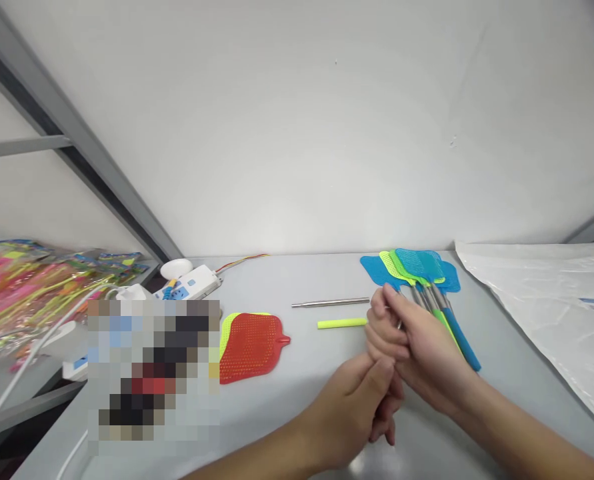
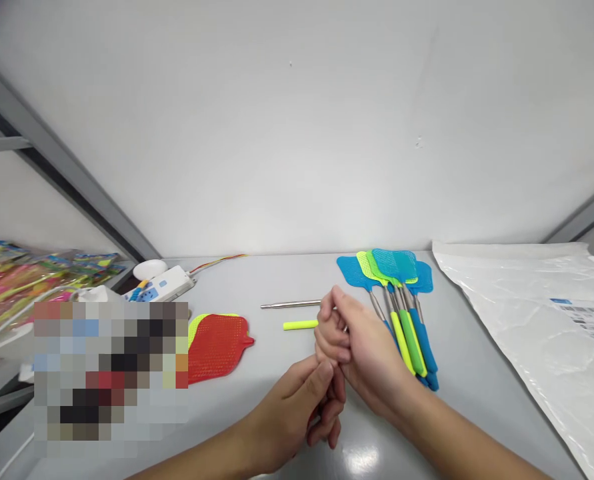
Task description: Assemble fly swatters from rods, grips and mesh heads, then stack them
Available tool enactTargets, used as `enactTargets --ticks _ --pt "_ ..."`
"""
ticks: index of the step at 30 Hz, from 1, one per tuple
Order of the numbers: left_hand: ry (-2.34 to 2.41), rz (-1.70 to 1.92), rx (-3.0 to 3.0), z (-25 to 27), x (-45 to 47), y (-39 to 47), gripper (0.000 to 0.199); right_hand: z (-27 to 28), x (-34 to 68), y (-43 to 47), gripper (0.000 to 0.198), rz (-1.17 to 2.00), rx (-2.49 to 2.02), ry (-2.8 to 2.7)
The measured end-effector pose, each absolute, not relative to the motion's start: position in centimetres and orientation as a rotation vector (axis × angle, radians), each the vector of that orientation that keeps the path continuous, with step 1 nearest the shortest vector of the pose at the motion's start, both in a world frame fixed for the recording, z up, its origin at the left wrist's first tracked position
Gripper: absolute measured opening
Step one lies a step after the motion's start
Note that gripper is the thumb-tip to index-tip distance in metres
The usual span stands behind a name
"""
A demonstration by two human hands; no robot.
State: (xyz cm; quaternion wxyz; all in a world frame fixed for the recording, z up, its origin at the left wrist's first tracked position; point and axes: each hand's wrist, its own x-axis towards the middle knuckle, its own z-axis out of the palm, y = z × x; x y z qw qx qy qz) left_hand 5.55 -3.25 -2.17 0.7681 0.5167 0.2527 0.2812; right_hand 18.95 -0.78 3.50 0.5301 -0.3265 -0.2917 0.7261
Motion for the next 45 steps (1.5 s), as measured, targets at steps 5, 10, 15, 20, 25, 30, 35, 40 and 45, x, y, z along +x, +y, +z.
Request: enactTargets --ticks 5,10,15,20,25,30,35,40,45 --pt "0.454 0.699 0.951 -2.0 5.6 -3.0 0.037 2.6 18.3 -1.5 0.037 1.608 -1.029 -0.961" --pt "0.442 0.729 0.890 -1.7 5.3 -3.0 0.039 1.7 19.3 -0.3 0.064 1.621 -1.078 -1.065" --pt "0.494 0.918 0.821 -2.5 5.3 -2.8 0.054 2.8 18.2 4.0 0.045 1.416 -1.313 -1.470" --pt "0.690 1.100 0.828 -2.5 5.3 -3.4 0.067 3.7 13.0 7.9 0.039 1.234 -1.400 -2.419" --pt "0.793 1.078 0.913 -2.5 5.5 -4.1 0.072 2.3 8.1 9.3 0.044 0.940 -1.365 -2.769" --pt "0.842 1.141 0.977 -2.6 5.1 -4.5 0.059 2.3 7.4 10.2 0.036 1.158 -1.306 -2.777" --pt "0.826 1.127 0.944 -0.7 4.3 -4.7 0.039 4.8 10.1 9.3 0.026 1.599 -1.091 -2.349" --pt "0.804 1.101 0.880 -0.8 5.0 -4.4 0.026 5.8 15.7 6.2 0.024 1.489 -1.190 -1.619" --pt "0.733 1.040 0.842 -2.3 5.1 -3.6 0.019 3.8 20.2 2.5 0.031 1.215 -1.147 -1.274"
